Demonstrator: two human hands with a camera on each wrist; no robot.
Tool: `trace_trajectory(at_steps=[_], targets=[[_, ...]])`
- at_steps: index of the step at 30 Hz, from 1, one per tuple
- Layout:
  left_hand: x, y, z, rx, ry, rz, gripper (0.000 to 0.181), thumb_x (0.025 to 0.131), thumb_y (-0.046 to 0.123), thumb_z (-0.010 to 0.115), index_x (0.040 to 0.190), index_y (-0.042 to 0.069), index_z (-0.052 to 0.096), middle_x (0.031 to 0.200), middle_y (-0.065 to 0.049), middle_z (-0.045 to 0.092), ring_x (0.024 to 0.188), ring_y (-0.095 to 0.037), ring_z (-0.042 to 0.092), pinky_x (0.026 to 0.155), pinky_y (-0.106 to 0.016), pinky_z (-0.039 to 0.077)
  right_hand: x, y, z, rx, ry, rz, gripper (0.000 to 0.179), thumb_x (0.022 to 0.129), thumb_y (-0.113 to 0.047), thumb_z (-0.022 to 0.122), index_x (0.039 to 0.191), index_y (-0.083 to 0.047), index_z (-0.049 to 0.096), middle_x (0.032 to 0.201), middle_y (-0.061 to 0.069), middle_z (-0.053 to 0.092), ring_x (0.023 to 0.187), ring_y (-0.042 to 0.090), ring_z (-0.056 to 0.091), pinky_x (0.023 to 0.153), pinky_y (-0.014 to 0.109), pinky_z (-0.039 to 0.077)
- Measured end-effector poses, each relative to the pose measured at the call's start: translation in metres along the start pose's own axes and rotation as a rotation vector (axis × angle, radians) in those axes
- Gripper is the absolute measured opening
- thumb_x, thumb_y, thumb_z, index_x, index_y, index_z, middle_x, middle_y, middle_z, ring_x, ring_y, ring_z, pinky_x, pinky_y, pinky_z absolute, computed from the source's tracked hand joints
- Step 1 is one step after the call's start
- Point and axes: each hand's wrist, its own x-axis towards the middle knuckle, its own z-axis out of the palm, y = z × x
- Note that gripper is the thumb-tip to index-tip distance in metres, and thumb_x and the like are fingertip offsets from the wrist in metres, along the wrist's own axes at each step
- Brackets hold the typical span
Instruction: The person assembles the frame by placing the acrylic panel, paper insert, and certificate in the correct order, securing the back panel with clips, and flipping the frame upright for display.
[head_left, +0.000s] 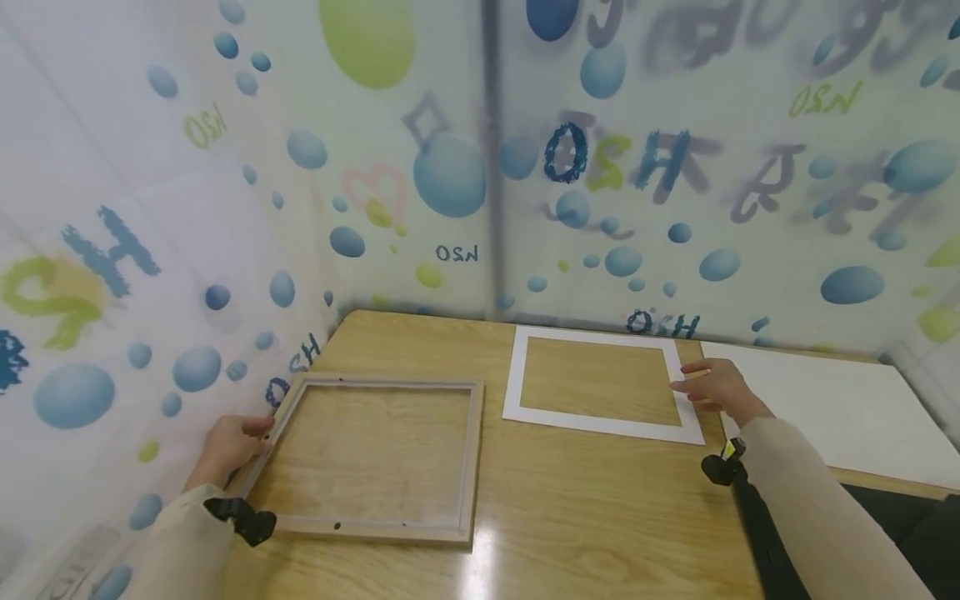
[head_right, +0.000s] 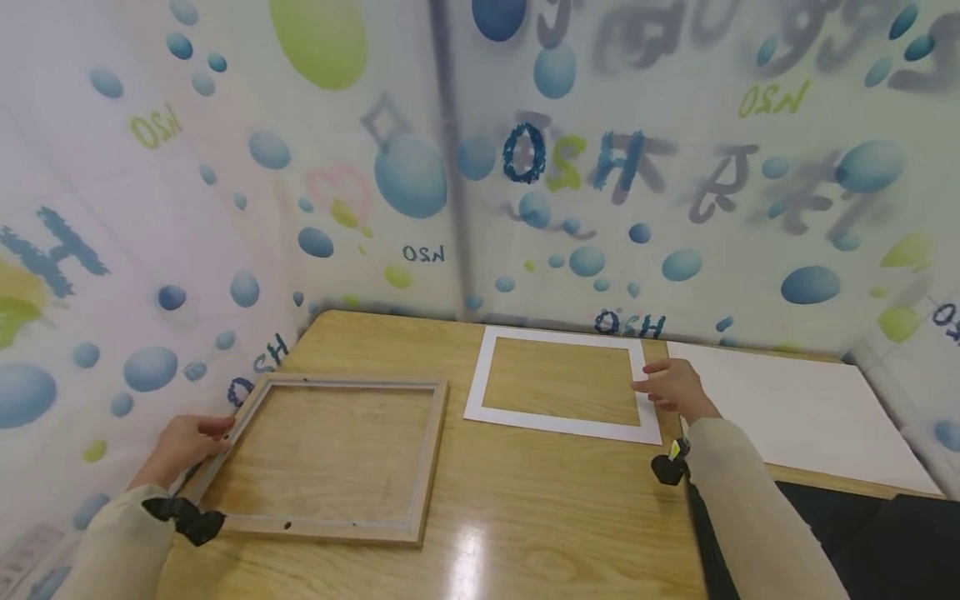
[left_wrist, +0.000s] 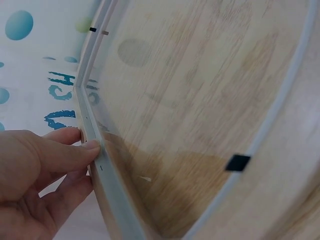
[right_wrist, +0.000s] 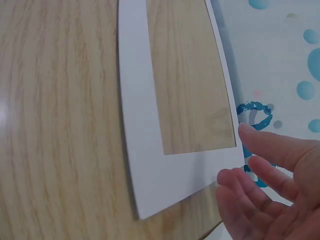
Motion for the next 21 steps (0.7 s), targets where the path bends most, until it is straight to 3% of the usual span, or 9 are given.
trace_trajectory(at_steps=[4, 9, 12, 16, 21], targets=[[0.000, 0.000, -0.001, 0.002, 0.001, 0.009, 0.038, 0.075, -0.006, 0.065, 0.110, -0.017, 0.056, 0.108, -0.033, 0.056, 0.097, -0.044, 0.054, 0.073, -0.043, 0.051, 0.007, 0.008, 0.003, -0.012, 0.044, 0.027, 0.067, 0.080, -0.025, 0.071, 0.128, 0.010, 0.041, 0.105, 0.026, 0.049, 0.071, 0.018, 0.056, 0.060, 0.029, 0.051], [0.000, 0.000, 0.001, -0.006, -0.009, 0.001, 0.039, 0.075, -0.005, 0.065, 0.111, -0.016, 0.055, 0.110, -0.033, 0.056, 0.099, -0.044, 0.053, 0.074, -0.044, 0.051, 0.011, 0.016, 0.006, -0.070, 0.086, -0.019, 0.072, 0.074, -0.032, 0.075, 0.123, 0.011, 0.044, 0.091, 0.019, 0.049, 0.056, 0.018, 0.043, 0.049, 0.029, 0.040], [0.000, 0.000, 0.001, -0.003, -0.016, -0.003, 0.040, 0.075, -0.005, 0.066, 0.112, -0.016, 0.055, 0.110, -0.034, 0.055, 0.099, -0.044, 0.053, 0.074, -0.044, 0.051, 0.008, 0.019, 0.008, -0.135, 0.112, -0.067, 0.069, 0.075, -0.030, 0.074, 0.121, 0.012, 0.045, 0.101, 0.027, 0.051, 0.067, 0.027, 0.050, 0.059, 0.036, 0.046], [0.001, -0.001, 0.001, 0.004, -0.016, -0.012, 0.039, 0.076, -0.005, 0.065, 0.112, -0.016, 0.054, 0.111, -0.034, 0.055, 0.099, -0.044, 0.053, 0.076, -0.045, 0.050, 0.004, 0.019, 0.011, -0.243, 0.127, -0.100, 0.063, 0.077, -0.024, 0.072, 0.119, 0.014, 0.045, 0.116, 0.035, 0.046, 0.097, 0.042, 0.049, 0.080, 0.050, 0.044], [0.002, 0.000, -0.001, 0.002, -0.024, -0.024, 0.040, 0.077, -0.004, 0.065, 0.113, -0.016, 0.054, 0.113, -0.034, 0.054, 0.101, -0.045, 0.052, 0.077, -0.046, 0.050, 0.006, 0.017, 0.017, -0.247, 0.138, -0.047, 0.054, 0.079, -0.018, 0.070, 0.116, 0.016, 0.047, 0.117, 0.033, 0.047, 0.097, 0.040, 0.047, 0.086, 0.049, 0.042]])
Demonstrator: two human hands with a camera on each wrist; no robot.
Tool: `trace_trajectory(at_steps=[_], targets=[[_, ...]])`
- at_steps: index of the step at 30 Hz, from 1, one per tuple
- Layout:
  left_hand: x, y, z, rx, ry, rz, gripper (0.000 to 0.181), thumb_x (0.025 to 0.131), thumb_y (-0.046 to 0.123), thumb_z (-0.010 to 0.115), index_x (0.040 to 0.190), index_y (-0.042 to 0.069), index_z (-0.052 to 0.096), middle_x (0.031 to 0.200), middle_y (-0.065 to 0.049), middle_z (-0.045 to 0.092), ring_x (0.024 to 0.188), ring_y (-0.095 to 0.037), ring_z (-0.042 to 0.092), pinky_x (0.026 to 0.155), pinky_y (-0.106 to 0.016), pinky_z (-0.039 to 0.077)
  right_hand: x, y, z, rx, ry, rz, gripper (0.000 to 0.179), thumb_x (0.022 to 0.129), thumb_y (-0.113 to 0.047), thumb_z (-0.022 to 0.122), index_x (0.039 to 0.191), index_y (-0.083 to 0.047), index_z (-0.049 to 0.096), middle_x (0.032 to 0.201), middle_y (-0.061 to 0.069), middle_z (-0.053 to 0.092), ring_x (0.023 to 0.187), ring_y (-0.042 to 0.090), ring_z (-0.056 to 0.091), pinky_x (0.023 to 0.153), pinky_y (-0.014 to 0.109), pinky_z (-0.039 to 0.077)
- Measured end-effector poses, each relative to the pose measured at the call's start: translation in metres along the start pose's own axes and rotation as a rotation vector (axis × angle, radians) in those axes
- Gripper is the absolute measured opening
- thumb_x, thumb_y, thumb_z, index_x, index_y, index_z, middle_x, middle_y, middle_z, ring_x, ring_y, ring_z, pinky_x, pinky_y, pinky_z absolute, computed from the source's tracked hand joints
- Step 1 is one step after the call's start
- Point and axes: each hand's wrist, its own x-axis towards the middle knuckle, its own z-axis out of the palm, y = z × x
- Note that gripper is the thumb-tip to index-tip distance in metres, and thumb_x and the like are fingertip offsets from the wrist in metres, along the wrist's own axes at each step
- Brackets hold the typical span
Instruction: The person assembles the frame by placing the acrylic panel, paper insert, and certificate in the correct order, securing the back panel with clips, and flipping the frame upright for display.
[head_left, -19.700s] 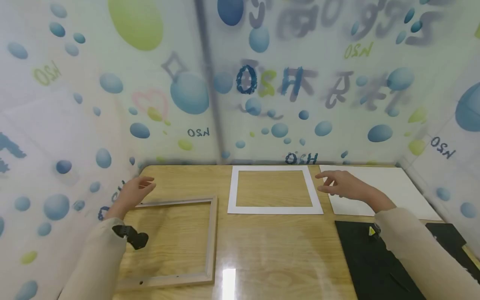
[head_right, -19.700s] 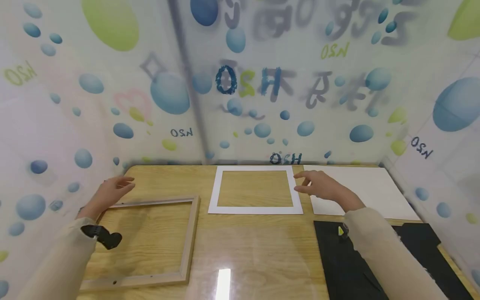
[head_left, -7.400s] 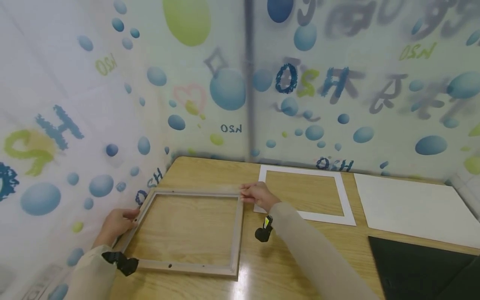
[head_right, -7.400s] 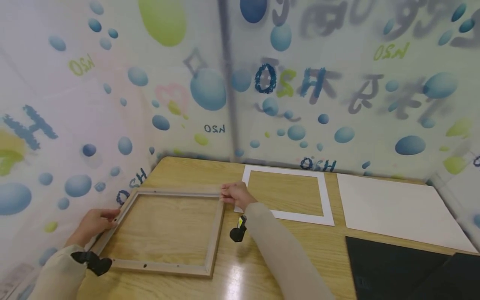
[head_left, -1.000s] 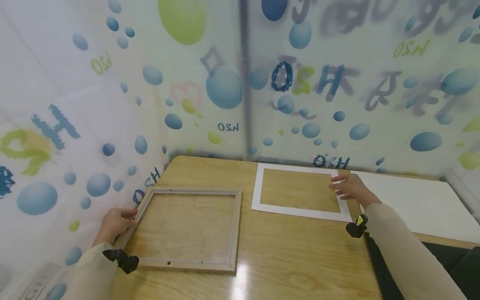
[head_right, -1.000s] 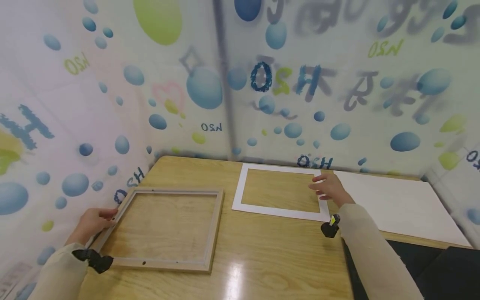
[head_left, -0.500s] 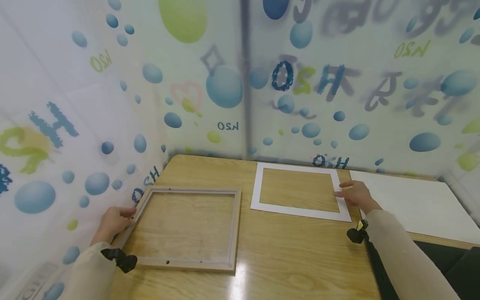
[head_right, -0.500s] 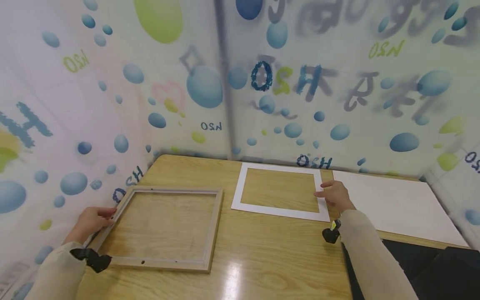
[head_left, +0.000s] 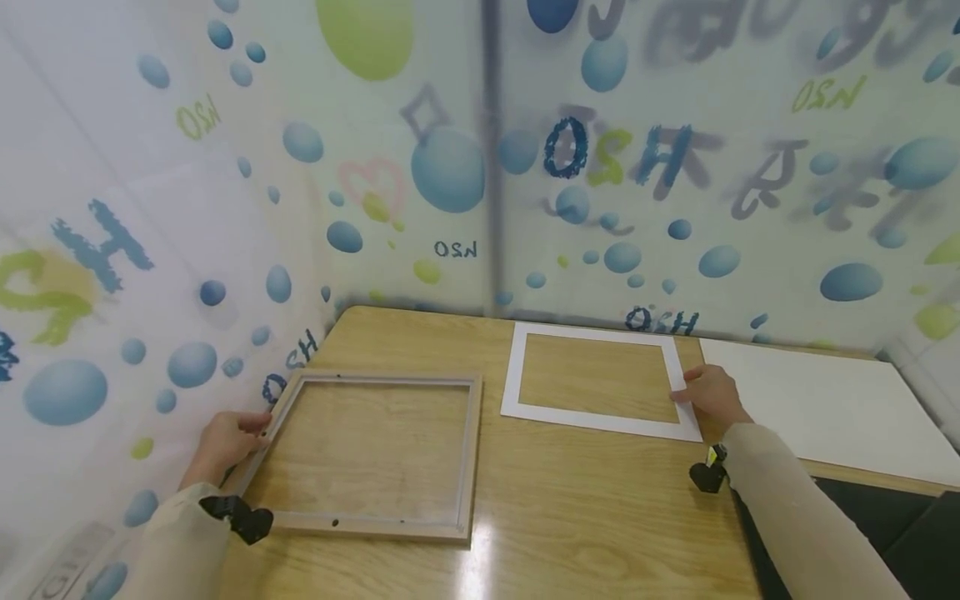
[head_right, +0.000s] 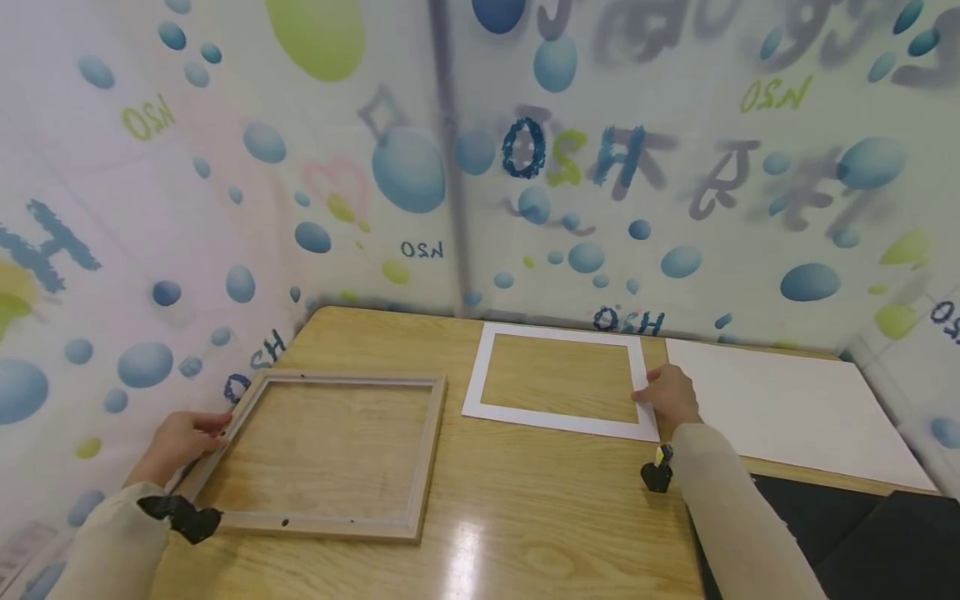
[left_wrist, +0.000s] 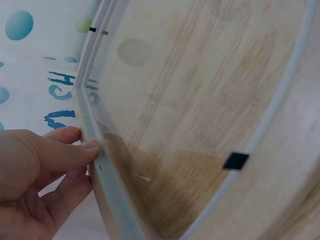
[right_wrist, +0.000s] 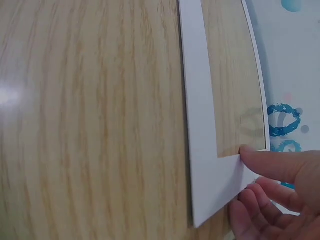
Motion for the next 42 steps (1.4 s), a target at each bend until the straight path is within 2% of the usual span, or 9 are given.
trace_trajectory(at_steps=[5, 8, 12, 16, 22, 27, 34, 38, 42], targets=[[-0.001, 0.001, -0.001, -0.009, -0.001, -0.004, 0.040, 0.077, -0.004, 0.065, 0.114, -0.016, 0.053, 0.113, -0.034, 0.053, 0.101, -0.044, 0.051, 0.079, -0.047, 0.049, 0.000, -0.002, 0.001, 0.020, -0.004, 0.050, 0.052, 0.080, -0.016, 0.068, 0.116, 0.015, 0.048, 0.118, 0.032, 0.047, 0.097, 0.037, 0.046, 0.088, 0.047, 0.042], [-0.002, 0.002, -0.002, -0.017, 0.000, -0.005, 0.040, 0.077, -0.005, 0.065, 0.114, -0.016, 0.053, 0.113, -0.034, 0.053, 0.101, -0.045, 0.051, 0.080, -0.048, 0.048, -0.001, -0.003, 0.000, 0.028, -0.009, 0.049, 0.052, 0.080, -0.017, 0.067, 0.117, 0.015, 0.048, 0.116, 0.031, 0.049, 0.094, 0.035, 0.047, 0.083, 0.043, 0.044], [-0.002, 0.002, -0.002, -0.027, -0.001, -0.008, 0.040, 0.077, -0.005, 0.064, 0.114, -0.016, 0.053, 0.114, -0.034, 0.053, 0.101, -0.044, 0.051, 0.079, -0.047, 0.048, 0.001, -0.002, 0.000, 0.039, -0.029, 0.036, 0.052, 0.080, -0.017, 0.064, 0.117, 0.016, 0.047, 0.117, 0.033, 0.047, 0.099, 0.039, 0.046, 0.087, 0.047, 0.042], [-0.002, 0.002, -0.001, -0.029, -0.005, -0.010, 0.041, 0.077, -0.005, 0.065, 0.114, -0.016, 0.053, 0.114, -0.034, 0.053, 0.099, -0.043, 0.052, 0.077, -0.045, 0.050, 0.001, 0.001, 0.004, 0.035, -0.040, 0.040, 0.053, 0.080, -0.017, 0.061, 0.118, 0.016, 0.046, 0.122, 0.035, 0.043, 0.109, 0.045, 0.042, 0.095, 0.053, 0.035], [-0.004, 0.004, 0.000, -0.026, -0.005, -0.001, 0.041, 0.075, -0.005, 0.065, 0.113, -0.016, 0.053, 0.113, -0.034, 0.053, 0.100, -0.044, 0.052, 0.076, -0.044, 0.050, -0.004, 0.003, 0.006, 0.028, -0.025, 0.046, 0.051, 0.083, -0.018, 0.060, 0.117, 0.017, 0.045, 0.121, 0.036, 0.044, 0.105, 0.044, 0.044, 0.093, 0.052, 0.037], [-0.005, 0.005, 0.000, -0.029, 0.003, 0.016, 0.041, 0.074, -0.006, 0.066, 0.112, -0.017, 0.054, 0.111, -0.034, 0.054, 0.098, -0.043, 0.053, 0.073, -0.041, 0.051, -0.009, 0.001, 0.002, 0.004, -0.024, 0.012, 0.051, 0.083, -0.017, 0.060, 0.115, 0.019, 0.047, 0.117, 0.036, 0.047, 0.101, 0.042, 0.047, 0.090, 0.051, 0.039], [-0.005, 0.008, 0.000, -0.028, 0.001, 0.006, 0.041, 0.075, -0.006, 0.065, 0.113, -0.017, 0.053, 0.112, -0.035, 0.053, 0.100, -0.046, 0.051, 0.076, -0.045, 0.050, -0.012, -0.005, -0.005, -0.061, -0.029, -0.027, 0.049, 0.081, -0.016, 0.062, 0.111, 0.021, 0.051, 0.112, 0.035, 0.051, 0.089, 0.036, 0.053, 0.076, 0.044, 0.048], [-0.005, 0.007, 0.000, -0.015, 0.009, 0.017, 0.041, 0.075, -0.006, 0.065, 0.112, -0.018, 0.053, 0.112, -0.035, 0.053, 0.102, -0.047, 0.050, 0.079, -0.048, 0.048, -0.013, -0.010, -0.011, -0.087, -0.015, -0.043, 0.051, 0.080, -0.017, 0.062, 0.112, 0.021, 0.050, 0.114, 0.036, 0.050, 0.092, 0.040, 0.054, 0.076, 0.044, 0.049], [-0.003, 0.004, -0.001, -0.010, 0.014, 0.018, 0.040, 0.075, -0.006, 0.066, 0.111, -0.018, 0.053, 0.111, -0.034, 0.054, 0.100, -0.046, 0.052, 0.078, -0.046, 0.049, -0.014, -0.014, -0.016, -0.083, -0.003, -0.019, 0.056, 0.080, -0.019, 0.061, 0.117, 0.020, 0.047, 0.117, 0.036, 0.046, 0.097, 0.042, 0.051, 0.079, 0.046, 0.048]])
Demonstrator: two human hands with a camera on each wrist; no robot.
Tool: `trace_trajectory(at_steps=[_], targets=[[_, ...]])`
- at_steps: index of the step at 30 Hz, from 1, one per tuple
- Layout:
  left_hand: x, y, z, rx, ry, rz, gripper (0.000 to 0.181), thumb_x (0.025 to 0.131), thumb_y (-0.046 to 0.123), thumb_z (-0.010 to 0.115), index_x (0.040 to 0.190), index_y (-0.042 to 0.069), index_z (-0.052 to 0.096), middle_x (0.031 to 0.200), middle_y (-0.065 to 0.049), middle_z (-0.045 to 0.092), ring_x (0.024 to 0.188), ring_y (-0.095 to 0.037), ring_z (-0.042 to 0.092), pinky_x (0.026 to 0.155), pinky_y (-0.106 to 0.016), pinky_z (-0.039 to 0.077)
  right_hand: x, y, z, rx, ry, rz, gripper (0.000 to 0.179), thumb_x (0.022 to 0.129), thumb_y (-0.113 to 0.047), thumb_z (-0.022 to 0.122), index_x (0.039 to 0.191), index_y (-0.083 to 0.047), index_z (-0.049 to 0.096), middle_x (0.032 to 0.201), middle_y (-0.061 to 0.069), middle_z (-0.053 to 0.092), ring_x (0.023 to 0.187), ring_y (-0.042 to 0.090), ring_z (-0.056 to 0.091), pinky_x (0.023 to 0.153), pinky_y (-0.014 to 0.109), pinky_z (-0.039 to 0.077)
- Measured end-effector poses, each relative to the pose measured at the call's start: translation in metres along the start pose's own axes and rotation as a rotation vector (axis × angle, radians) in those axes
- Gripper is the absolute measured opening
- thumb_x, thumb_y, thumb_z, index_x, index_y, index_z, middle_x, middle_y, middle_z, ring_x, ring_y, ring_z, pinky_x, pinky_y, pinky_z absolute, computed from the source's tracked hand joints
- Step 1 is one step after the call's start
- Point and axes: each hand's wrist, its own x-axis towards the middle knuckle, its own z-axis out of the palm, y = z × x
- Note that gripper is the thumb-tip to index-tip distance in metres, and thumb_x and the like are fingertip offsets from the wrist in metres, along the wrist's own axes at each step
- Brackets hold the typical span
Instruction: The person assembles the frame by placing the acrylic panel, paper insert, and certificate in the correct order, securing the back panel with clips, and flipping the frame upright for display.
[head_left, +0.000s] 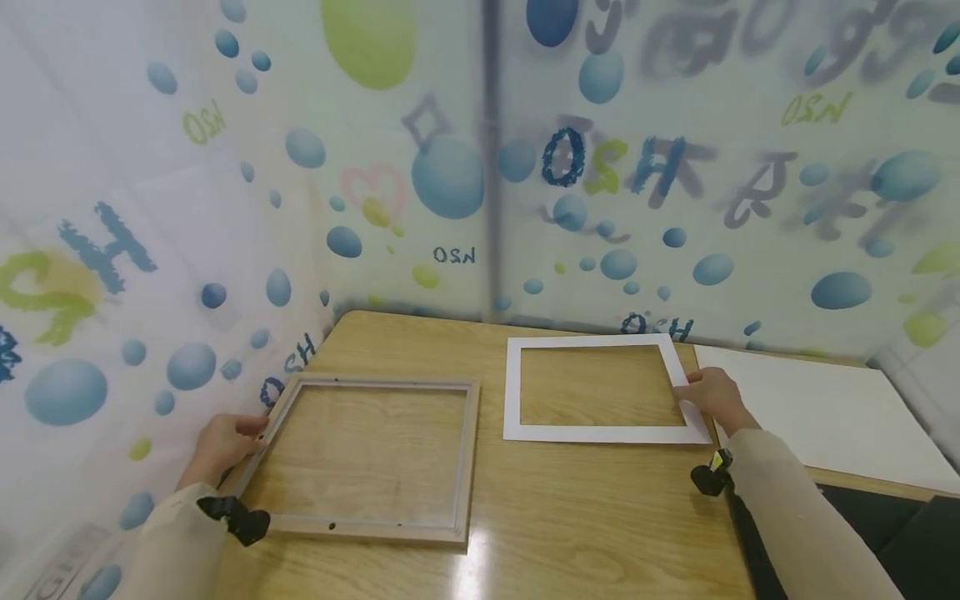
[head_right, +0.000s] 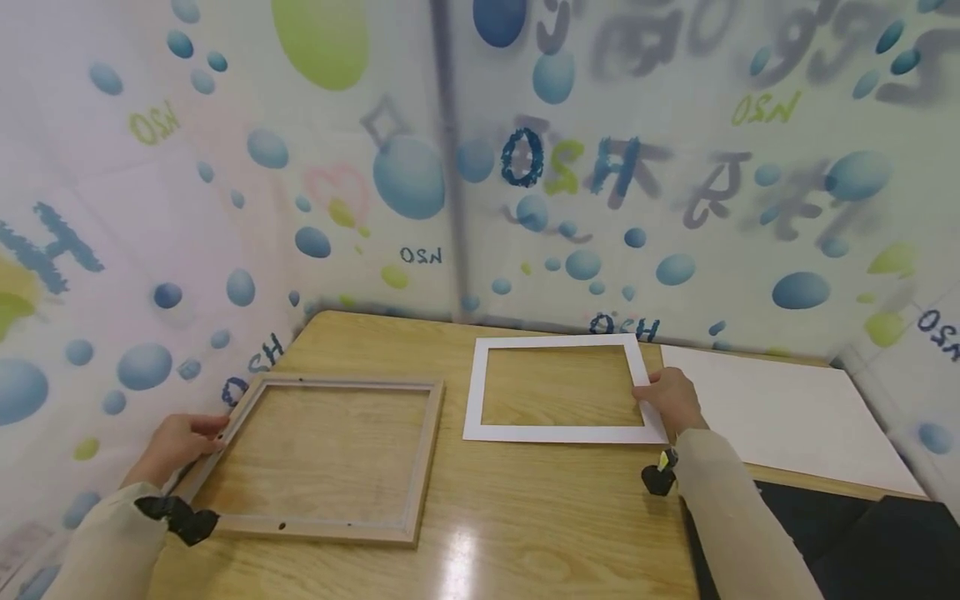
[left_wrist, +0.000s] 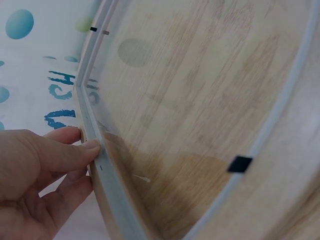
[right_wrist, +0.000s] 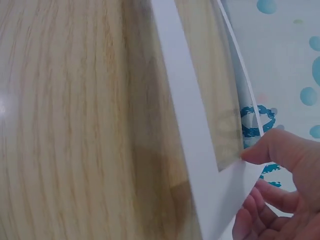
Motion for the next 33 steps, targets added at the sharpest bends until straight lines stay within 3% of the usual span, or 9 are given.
trace_trajectory(at_steps=[9, 13, 17, 22, 27, 33], targets=[[0.004, -0.007, 0.002, -0.011, -0.001, -0.016, 0.041, 0.075, -0.005, 0.067, 0.112, -0.016, 0.054, 0.111, -0.034, 0.055, 0.098, -0.044, 0.053, 0.076, -0.045, 0.050, 0.000, 0.001, -0.009, 0.148, -0.026, 0.020, 0.058, 0.081, -0.016, 0.065, 0.122, 0.016, 0.040, 0.107, 0.032, 0.048, 0.072, 0.024, 0.053, 0.058, 0.030, 0.051], [0.004, -0.008, 0.003, -0.011, -0.007, -0.027, 0.042, 0.075, -0.005, 0.067, 0.113, -0.016, 0.053, 0.112, -0.034, 0.054, 0.099, -0.045, 0.053, 0.077, -0.046, 0.049, -0.003, 0.001, -0.010, 0.234, -0.053, 0.004, 0.061, 0.082, -0.016, 0.068, 0.125, 0.016, 0.038, 0.104, 0.029, 0.052, 0.075, 0.022, 0.056, 0.064, 0.033, 0.054], [0.003, -0.008, 0.003, -0.018, -0.010, -0.044, 0.042, 0.075, -0.005, 0.067, 0.113, -0.017, 0.053, 0.112, -0.034, 0.054, 0.099, -0.044, 0.053, 0.074, -0.043, 0.051, -0.007, 0.000, -0.010, 0.315, -0.068, -0.003, 0.063, 0.083, -0.017, 0.068, 0.128, 0.015, 0.037, 0.112, 0.032, 0.050, 0.082, 0.024, 0.059, 0.074, 0.039, 0.053], [0.003, -0.008, 0.003, -0.023, -0.010, -0.038, 0.043, 0.074, -0.006, 0.067, 0.113, -0.017, 0.053, 0.112, -0.034, 0.054, 0.097, -0.043, 0.054, 0.071, -0.041, 0.052, -0.011, -0.002, -0.011, 0.345, -0.064, 0.031, 0.060, 0.086, -0.017, 0.064, 0.131, 0.012, 0.036, 0.123, 0.035, 0.042, 0.092, 0.033, 0.058, 0.079, 0.040, 0.052], [0.004, -0.007, 0.003, -0.017, -0.009, -0.037, 0.043, 0.074, -0.005, 0.068, 0.112, -0.017, 0.054, 0.111, -0.034, 0.054, 0.095, -0.042, 0.055, 0.072, -0.042, 0.052, -0.015, -0.005, -0.016, 0.372, -0.062, 0.003, 0.057, 0.088, -0.015, 0.062, 0.131, 0.011, 0.036, 0.124, 0.035, 0.041, 0.100, 0.038, 0.053, 0.080, 0.041, 0.052], [0.005, -0.005, 0.002, -0.012, -0.015, -0.059, 0.043, 0.075, -0.005, 0.067, 0.114, -0.016, 0.053, 0.113, -0.034, 0.053, 0.099, -0.044, 0.053, 0.075, -0.044, 0.050, -0.020, -0.004, -0.021, 0.413, -0.085, -0.042, 0.058, 0.090, -0.017, 0.059, 0.133, 0.011, 0.033, 0.126, 0.035, 0.039, 0.093, 0.026, 0.056, 0.079, 0.039, 0.052]])
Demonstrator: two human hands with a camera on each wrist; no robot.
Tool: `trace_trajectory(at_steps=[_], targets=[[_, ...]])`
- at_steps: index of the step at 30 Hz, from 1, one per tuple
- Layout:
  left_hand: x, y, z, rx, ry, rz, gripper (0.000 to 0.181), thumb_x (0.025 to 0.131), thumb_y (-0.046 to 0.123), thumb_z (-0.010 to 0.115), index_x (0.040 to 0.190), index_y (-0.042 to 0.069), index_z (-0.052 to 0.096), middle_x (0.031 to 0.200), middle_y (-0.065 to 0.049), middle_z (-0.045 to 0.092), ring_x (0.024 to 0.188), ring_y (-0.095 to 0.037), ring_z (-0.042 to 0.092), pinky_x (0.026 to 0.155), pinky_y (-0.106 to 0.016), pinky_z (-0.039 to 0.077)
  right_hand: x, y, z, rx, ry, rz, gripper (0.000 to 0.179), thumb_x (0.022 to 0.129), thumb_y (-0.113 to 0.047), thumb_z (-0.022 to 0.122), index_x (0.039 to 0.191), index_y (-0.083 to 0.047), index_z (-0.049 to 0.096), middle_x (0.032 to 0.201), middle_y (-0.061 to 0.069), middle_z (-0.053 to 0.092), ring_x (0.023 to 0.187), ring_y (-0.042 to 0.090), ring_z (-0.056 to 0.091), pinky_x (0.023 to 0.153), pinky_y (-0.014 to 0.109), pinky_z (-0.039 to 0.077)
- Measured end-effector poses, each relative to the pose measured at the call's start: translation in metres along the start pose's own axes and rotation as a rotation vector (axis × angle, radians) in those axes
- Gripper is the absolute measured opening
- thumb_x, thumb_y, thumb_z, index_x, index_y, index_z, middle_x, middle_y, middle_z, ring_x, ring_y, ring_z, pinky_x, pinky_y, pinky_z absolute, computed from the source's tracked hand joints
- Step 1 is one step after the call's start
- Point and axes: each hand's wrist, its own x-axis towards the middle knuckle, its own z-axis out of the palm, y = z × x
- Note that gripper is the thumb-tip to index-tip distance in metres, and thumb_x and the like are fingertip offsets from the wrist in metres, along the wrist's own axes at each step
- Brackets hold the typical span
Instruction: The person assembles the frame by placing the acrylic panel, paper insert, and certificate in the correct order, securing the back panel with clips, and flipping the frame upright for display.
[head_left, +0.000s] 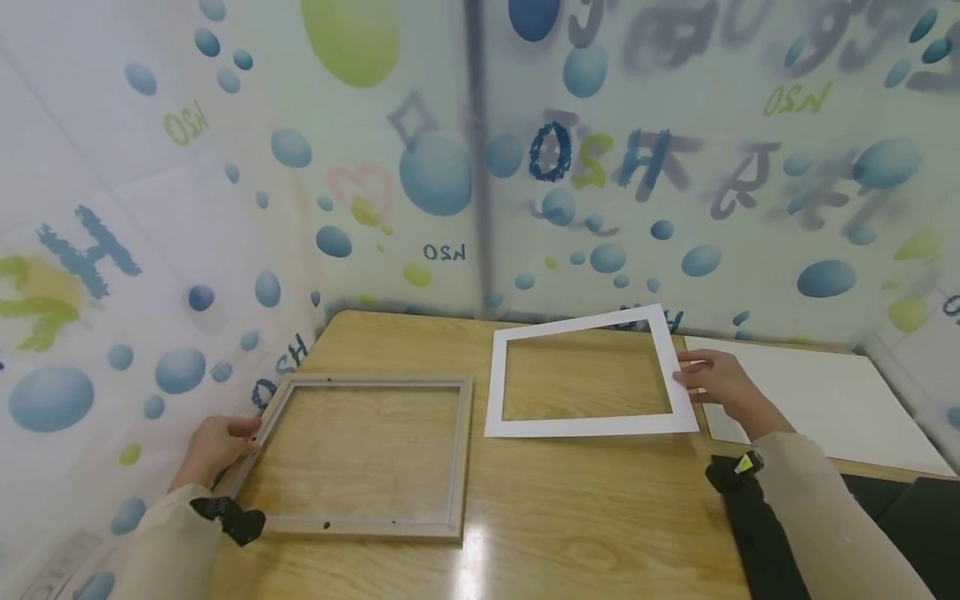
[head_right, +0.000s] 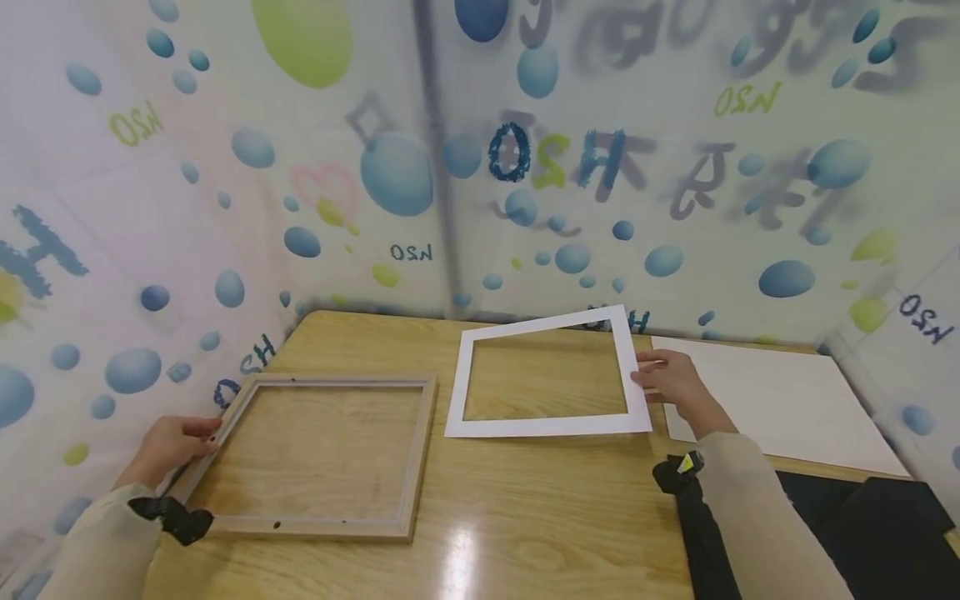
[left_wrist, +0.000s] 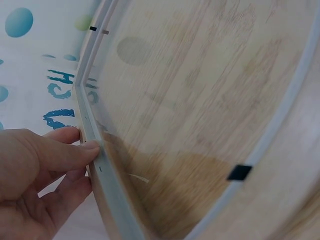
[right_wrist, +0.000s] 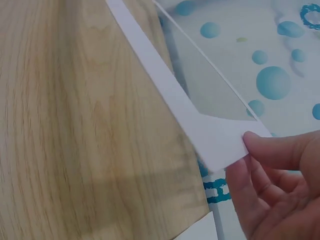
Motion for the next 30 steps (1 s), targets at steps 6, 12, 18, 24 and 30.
trace_trajectory(at_steps=[6, 12, 18, 24, 30], targets=[[-0.002, 0.002, 0.000, 0.011, -0.001, 0.019, 0.042, 0.075, -0.004, 0.067, 0.113, -0.016, 0.054, 0.113, -0.034, 0.053, 0.098, -0.044, 0.053, 0.075, -0.045, 0.050, -0.006, -0.001, -0.007, 0.112, -0.035, -0.043, 0.060, 0.091, -0.018, 0.056, 0.135, 0.011, 0.029, 0.118, 0.026, 0.043, 0.078, 0.005, 0.057, 0.072, 0.028, 0.054], [-0.002, 0.001, -0.002, -0.002, -0.006, 0.016, 0.042, 0.074, -0.004, 0.067, 0.113, -0.016, 0.054, 0.111, -0.033, 0.055, 0.096, -0.043, 0.055, 0.076, -0.045, 0.050, -0.012, -0.006, -0.015, 0.206, -0.079, -0.068, 0.062, 0.089, -0.019, 0.059, 0.134, 0.011, 0.029, 0.095, 0.000, 0.052, 0.077, 0.003, 0.058, 0.070, 0.026, 0.053], [0.000, 0.001, -0.001, 0.010, 0.002, 0.065, 0.041, 0.074, -0.003, 0.067, 0.112, -0.016, 0.055, 0.110, -0.033, 0.055, 0.099, -0.045, 0.053, 0.076, -0.046, 0.049, -0.021, -0.014, -0.025, 0.350, -0.101, -0.147, 0.029, 0.089, -0.010, 0.059, 0.117, -0.010, 0.051, 0.087, -0.005, 0.056, 0.076, 0.006, 0.060, 0.066, 0.026, 0.054], [0.000, 0.000, -0.002, 0.000, 0.002, 0.040, 0.042, 0.075, -0.003, 0.067, 0.113, -0.016, 0.054, 0.111, -0.034, 0.054, 0.097, -0.044, 0.053, 0.075, -0.045, 0.050, -0.028, -0.024, -0.028, 0.513, -0.123, -0.218, 0.025, 0.089, -0.003, 0.056, 0.098, -0.026, 0.059, 0.085, -0.002, 0.057, 0.075, 0.009, 0.060, 0.063, 0.024, 0.054], [-0.001, 0.000, -0.002, -0.005, 0.000, 0.037, 0.042, 0.076, -0.004, 0.066, 0.114, -0.016, 0.053, 0.113, -0.034, 0.053, 0.098, -0.044, 0.053, 0.076, -0.046, 0.049, -0.030, -0.034, -0.018, 0.529, -0.079, -0.234, 0.023, 0.090, -0.003, 0.054, 0.104, -0.021, 0.053, 0.089, -0.006, 0.056, 0.080, 0.005, 0.058, 0.062, 0.022, 0.053]])
